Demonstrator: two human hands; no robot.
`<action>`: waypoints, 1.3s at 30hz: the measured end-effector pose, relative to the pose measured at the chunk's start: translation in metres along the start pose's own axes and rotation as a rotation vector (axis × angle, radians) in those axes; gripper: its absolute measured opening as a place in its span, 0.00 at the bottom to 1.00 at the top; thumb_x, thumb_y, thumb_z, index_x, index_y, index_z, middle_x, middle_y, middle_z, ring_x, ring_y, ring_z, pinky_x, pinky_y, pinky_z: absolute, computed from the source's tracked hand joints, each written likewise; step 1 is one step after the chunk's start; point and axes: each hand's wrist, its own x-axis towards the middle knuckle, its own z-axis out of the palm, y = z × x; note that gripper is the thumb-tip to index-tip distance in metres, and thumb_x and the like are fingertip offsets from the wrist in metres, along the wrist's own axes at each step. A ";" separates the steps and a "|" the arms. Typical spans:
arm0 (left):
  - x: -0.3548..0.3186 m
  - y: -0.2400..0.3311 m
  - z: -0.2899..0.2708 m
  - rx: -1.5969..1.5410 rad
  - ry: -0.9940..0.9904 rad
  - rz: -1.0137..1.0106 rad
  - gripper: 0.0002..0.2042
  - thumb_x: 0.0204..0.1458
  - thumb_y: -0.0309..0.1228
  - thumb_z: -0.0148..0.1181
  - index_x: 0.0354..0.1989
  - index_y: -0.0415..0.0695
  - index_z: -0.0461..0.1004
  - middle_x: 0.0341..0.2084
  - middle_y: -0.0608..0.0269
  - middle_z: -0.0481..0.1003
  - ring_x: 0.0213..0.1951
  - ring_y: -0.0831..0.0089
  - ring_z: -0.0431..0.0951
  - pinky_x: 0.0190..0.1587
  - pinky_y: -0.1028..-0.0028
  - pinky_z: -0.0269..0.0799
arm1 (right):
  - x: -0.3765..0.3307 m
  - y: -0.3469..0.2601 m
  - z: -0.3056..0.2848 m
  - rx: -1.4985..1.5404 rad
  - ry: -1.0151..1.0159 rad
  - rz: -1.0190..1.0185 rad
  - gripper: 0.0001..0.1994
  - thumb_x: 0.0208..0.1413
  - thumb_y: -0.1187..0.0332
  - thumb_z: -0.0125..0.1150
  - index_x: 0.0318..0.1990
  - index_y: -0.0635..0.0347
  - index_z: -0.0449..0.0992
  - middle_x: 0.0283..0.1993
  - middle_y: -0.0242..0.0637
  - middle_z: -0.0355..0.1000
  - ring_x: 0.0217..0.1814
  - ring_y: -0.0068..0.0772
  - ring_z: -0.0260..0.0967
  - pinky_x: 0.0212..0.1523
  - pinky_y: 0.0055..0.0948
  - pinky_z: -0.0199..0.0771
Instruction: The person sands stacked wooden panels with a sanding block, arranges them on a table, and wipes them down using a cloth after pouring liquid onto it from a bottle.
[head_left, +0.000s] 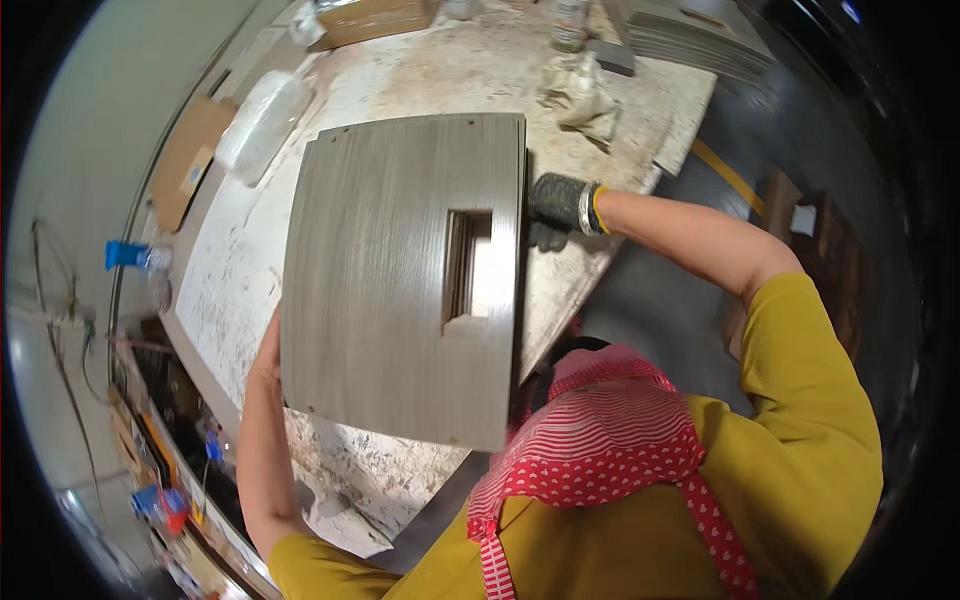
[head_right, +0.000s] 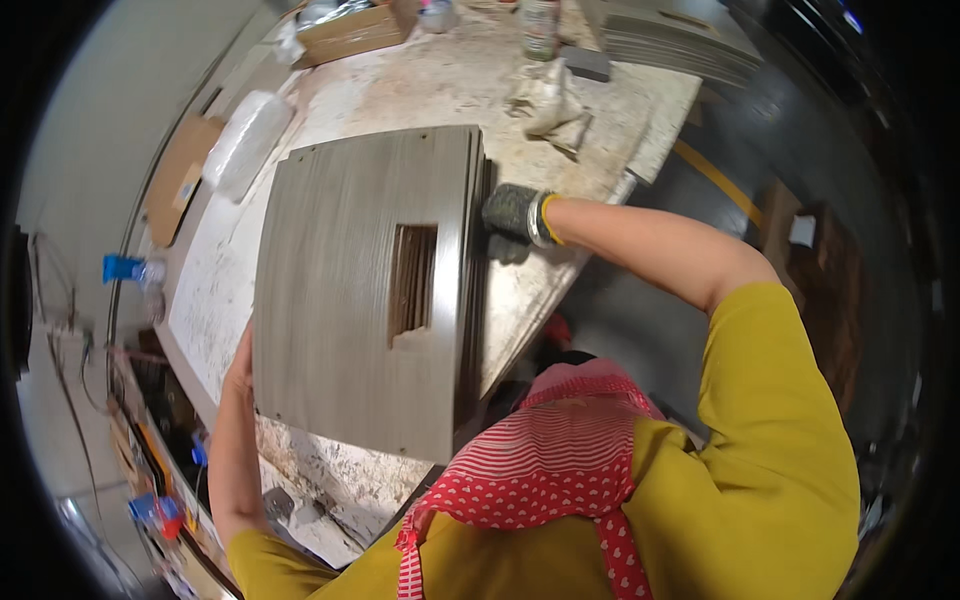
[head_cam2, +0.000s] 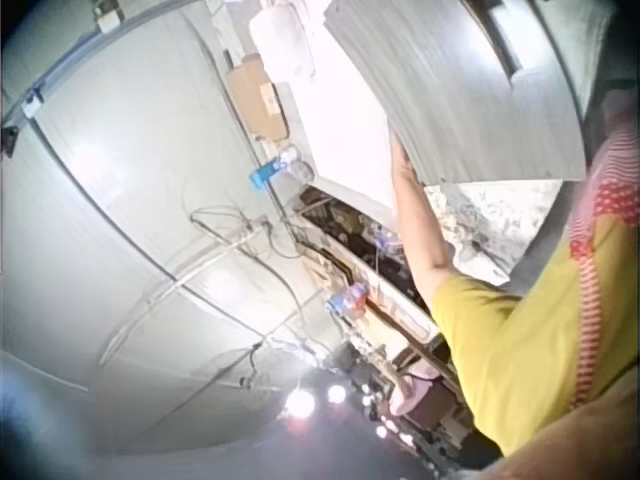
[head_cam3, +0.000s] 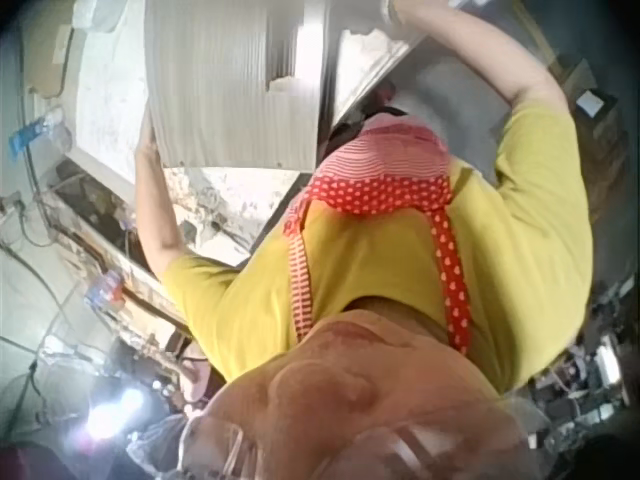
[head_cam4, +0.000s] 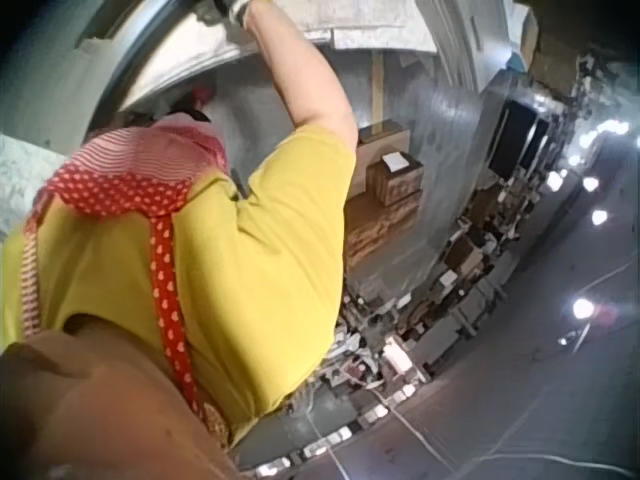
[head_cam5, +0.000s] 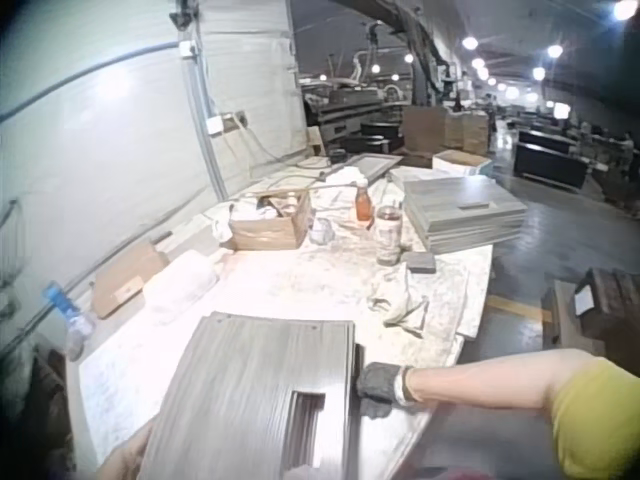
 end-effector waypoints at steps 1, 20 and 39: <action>-0.006 -0.010 -0.002 -0.024 0.043 0.016 0.28 0.59 0.52 0.44 0.57 0.41 0.67 0.48 0.58 0.73 0.47 0.70 0.75 0.48 0.69 0.74 | 0.002 -0.028 -0.008 -0.066 -0.050 0.042 0.05 0.43 0.70 0.60 0.26 0.60 0.80 0.26 0.39 0.77 0.28 0.32 0.77 0.30 0.31 0.76; -0.047 -0.103 0.099 -0.534 0.465 0.393 0.36 0.60 0.57 0.33 0.68 0.41 0.44 0.68 0.57 0.48 0.68 0.64 0.46 0.68 0.72 0.41 | 0.126 -0.103 -0.084 0.281 -0.064 -0.226 0.19 0.53 0.51 0.58 0.40 0.59 0.75 0.33 0.32 0.74 0.31 0.28 0.71 0.32 0.30 0.73; 0.001 -0.082 0.067 -0.588 0.266 0.399 0.34 0.60 0.60 0.26 0.66 0.47 0.53 0.62 0.58 0.60 0.62 0.62 0.61 0.63 0.63 0.58 | 0.065 -0.087 -0.028 0.586 0.053 -0.313 0.36 0.59 0.37 0.41 0.63 0.59 0.62 0.63 0.35 0.62 0.61 0.26 0.60 0.63 0.27 0.57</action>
